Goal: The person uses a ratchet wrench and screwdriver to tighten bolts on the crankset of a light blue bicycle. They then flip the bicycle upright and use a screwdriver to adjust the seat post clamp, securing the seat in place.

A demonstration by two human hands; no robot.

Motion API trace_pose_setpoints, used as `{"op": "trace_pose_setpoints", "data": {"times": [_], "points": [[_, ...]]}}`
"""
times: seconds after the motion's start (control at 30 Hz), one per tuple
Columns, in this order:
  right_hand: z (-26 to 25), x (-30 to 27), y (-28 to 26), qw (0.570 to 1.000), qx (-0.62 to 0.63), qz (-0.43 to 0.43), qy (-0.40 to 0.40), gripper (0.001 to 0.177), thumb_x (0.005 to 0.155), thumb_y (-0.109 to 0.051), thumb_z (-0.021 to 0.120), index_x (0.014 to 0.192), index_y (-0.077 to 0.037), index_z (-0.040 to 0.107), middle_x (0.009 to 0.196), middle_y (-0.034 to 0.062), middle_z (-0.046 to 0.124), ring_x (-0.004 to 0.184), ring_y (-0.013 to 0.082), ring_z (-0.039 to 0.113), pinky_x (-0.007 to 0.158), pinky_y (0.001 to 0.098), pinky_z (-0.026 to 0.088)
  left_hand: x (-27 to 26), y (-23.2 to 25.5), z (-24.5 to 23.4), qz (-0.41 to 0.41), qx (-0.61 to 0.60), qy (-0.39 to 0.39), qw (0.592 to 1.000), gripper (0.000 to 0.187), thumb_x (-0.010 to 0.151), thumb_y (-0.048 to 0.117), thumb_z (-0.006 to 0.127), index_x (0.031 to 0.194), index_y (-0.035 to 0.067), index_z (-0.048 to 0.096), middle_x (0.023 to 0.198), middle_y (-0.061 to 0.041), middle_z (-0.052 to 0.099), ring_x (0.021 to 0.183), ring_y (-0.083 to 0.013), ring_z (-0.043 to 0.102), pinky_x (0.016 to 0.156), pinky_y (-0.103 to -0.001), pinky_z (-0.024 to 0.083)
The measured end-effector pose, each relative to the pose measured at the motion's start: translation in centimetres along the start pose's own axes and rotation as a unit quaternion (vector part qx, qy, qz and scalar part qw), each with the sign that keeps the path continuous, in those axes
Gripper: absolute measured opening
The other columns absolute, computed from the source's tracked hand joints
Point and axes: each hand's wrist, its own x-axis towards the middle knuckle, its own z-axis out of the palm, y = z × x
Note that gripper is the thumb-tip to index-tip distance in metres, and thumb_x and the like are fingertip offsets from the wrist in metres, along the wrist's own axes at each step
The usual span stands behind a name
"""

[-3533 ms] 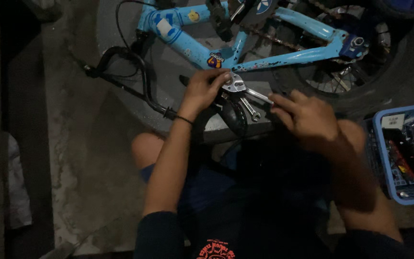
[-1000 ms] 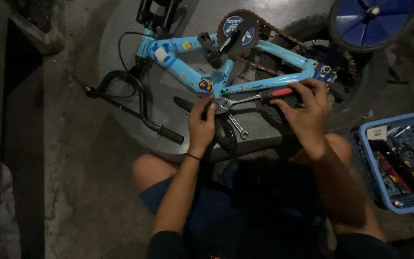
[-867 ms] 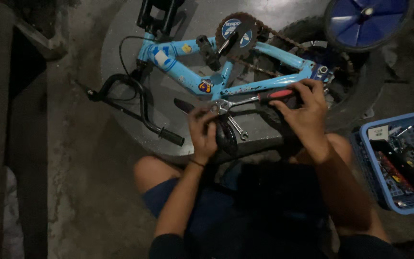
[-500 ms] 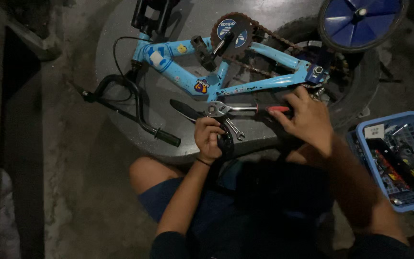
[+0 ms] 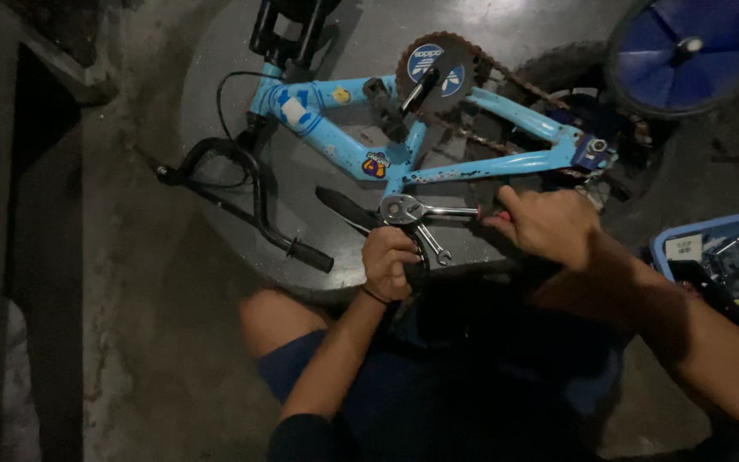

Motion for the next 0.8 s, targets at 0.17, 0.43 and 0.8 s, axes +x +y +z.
{"op": "trace_pose_setpoints", "data": {"times": [0.17,0.43,0.8], "points": [[0.6,-0.8,-1.3,0.998,-0.017,0.017,0.056,0.046,0.094,-0.058,0.059,0.098,-0.012,0.061,0.072,0.0099,0.069,0.055,0.0267,0.068,0.045,0.0401,0.051,-0.4,0.2,-0.3,-0.043,0.005,-0.015,0.999,0.039,0.106,0.025,0.046,0.077,0.006,0.063,0.086,-0.010,0.066,0.079,-0.0302,0.065,0.075,-0.045,0.049],[-0.3,-1.9,-2.8,0.990,-0.057,0.010,0.126,0.038,0.095,-0.051,0.066,0.097,-0.013,0.065,0.079,0.0092,0.063,0.056,0.0263,0.065,0.047,0.0402,0.050,0.6,0.5,-0.3,-0.033,0.014,-0.013,0.999,0.036,0.106,0.018,0.043,0.078,0.005,0.061,0.087,-0.012,0.063,0.081,-0.0313,0.064,0.078,-0.046,0.049],[1.3,-4.0,-5.6,0.961,0.045,0.104,0.251,0.035,0.089,-0.030,0.077,0.116,-0.009,0.070,0.104,0.0166,0.057,0.084,0.0310,0.062,0.064,0.0393,0.053,0.4,0.8,-0.5,-0.063,0.008,-0.017,0.998,0.034,0.103,0.017,0.046,0.077,0.004,0.062,0.084,-0.012,0.065,0.081,-0.0317,0.065,0.079,-0.045,0.048]]}}
